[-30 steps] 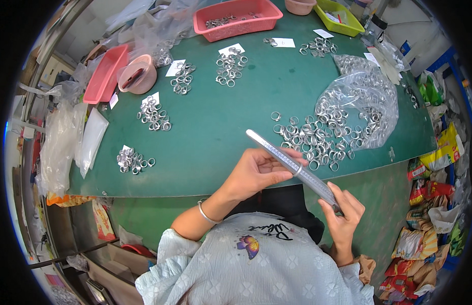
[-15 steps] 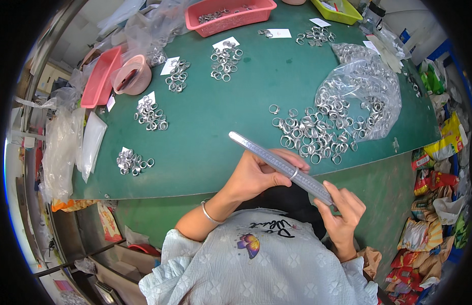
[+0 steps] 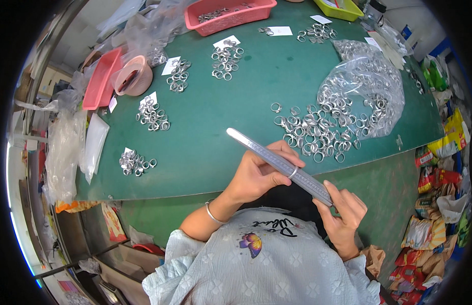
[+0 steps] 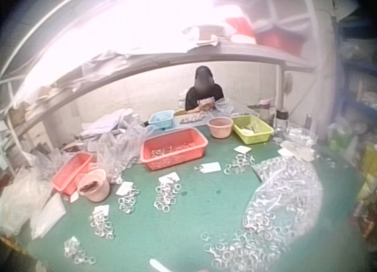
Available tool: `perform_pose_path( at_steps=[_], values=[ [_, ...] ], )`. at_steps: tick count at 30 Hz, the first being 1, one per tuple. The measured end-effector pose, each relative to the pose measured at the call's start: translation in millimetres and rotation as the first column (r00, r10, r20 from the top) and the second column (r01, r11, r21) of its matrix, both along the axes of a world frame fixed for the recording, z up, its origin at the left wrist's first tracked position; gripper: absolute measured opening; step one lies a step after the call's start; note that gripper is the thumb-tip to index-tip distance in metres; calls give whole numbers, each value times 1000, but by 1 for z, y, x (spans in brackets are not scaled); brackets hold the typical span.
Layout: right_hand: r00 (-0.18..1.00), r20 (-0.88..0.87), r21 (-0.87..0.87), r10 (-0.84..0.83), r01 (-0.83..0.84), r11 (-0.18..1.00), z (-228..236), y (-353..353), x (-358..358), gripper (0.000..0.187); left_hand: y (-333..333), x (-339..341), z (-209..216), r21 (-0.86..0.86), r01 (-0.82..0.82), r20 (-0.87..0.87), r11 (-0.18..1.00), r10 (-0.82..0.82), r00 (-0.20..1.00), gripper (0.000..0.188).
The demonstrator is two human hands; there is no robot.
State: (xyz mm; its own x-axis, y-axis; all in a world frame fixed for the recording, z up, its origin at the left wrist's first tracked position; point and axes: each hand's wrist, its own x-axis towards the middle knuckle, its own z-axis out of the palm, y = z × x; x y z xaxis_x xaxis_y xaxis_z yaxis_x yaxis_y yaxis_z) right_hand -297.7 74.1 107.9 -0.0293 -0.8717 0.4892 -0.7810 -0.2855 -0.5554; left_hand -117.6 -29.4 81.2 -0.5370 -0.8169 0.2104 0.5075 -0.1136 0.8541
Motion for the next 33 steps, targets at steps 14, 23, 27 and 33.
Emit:
perform_pose_path(
  at_steps=[14, 23, 27, 33],
  values=[
    [994, 99, 136, 44, -58, 989, -2, 2, 18, 34, 18, 3, -19, 149, -38, -116, 988, 56, 992, 31],
    [975, -224, 181, -6, 48, 982, 20, 3, 22, 33, 1, 63, -2, 161, -375, -254, 913, 406, 878, 27],
    [996, 63, 219, 60, -72, 973, 6, 0, 10, 32, 5, 76, 0, 286, -179, -481, 941, 302, 823, 33],
    [886, 462, 372, -40, -152, 916, -25, -4, 8, 33, 19, 109, -9, 461, 56, -639, 886, 287, 714, 34]
  ],
)
